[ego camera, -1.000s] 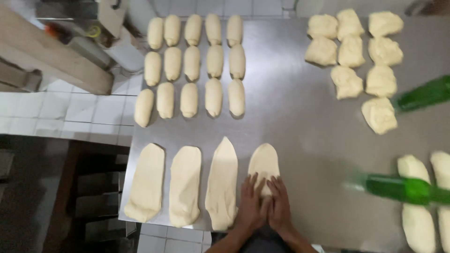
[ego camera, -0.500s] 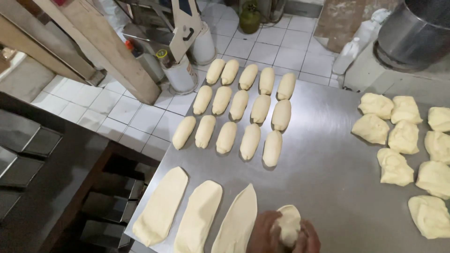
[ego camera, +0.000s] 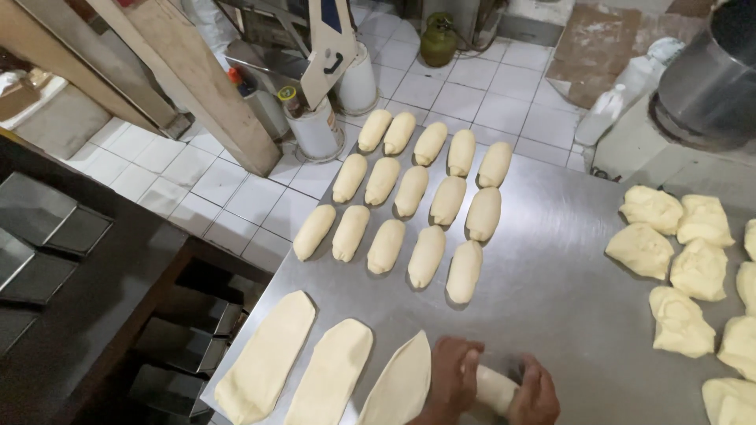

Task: Rolling out and shaping bread dough into rolls on a commercial workbench.

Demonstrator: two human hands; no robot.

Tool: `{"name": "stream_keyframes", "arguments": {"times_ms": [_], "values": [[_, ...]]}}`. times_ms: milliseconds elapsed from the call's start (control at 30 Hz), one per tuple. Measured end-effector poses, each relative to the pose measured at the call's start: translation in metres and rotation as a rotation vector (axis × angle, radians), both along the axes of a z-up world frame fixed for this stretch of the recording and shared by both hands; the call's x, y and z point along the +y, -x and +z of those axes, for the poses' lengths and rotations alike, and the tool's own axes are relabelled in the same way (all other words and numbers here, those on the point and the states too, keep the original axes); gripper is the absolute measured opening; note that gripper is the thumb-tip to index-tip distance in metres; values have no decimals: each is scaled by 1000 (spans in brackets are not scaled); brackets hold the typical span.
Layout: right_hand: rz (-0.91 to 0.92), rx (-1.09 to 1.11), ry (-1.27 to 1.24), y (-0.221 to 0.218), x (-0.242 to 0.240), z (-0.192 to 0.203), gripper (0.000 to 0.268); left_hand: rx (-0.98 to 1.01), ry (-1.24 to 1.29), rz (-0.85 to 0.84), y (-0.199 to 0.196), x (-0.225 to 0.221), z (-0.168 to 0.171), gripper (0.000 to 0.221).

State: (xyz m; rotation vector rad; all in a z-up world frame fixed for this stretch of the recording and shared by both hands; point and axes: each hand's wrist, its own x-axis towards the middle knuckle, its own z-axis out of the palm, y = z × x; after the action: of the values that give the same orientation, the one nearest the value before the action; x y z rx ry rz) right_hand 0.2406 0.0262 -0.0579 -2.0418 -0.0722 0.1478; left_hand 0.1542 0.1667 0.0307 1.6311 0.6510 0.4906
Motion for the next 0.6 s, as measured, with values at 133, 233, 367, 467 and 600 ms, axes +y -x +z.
{"name": "stream_keyframes", "arguments": {"times_ms": [133, 233, 367, 467, 600], "values": [[146, -441, 151, 37, 5, -19, 38, -160, -521, -103, 19, -21, -4, 25], [205, -244, 151, 7, 13, -14, 39, -144, -518, -104, -5, -6, -1, 23], [200, -80, -156, -33, 26, 23, 39, 29, -258, -204, -28, 9, -13, 22], [315, 309, -3, -43, 13, 66, 39, -100, -357, -153, -10, -4, -43, 31], [1067, -311, 385, -39, 8, 114, 74, -99, -358, -103, 12, -12, -36, 64]]}}
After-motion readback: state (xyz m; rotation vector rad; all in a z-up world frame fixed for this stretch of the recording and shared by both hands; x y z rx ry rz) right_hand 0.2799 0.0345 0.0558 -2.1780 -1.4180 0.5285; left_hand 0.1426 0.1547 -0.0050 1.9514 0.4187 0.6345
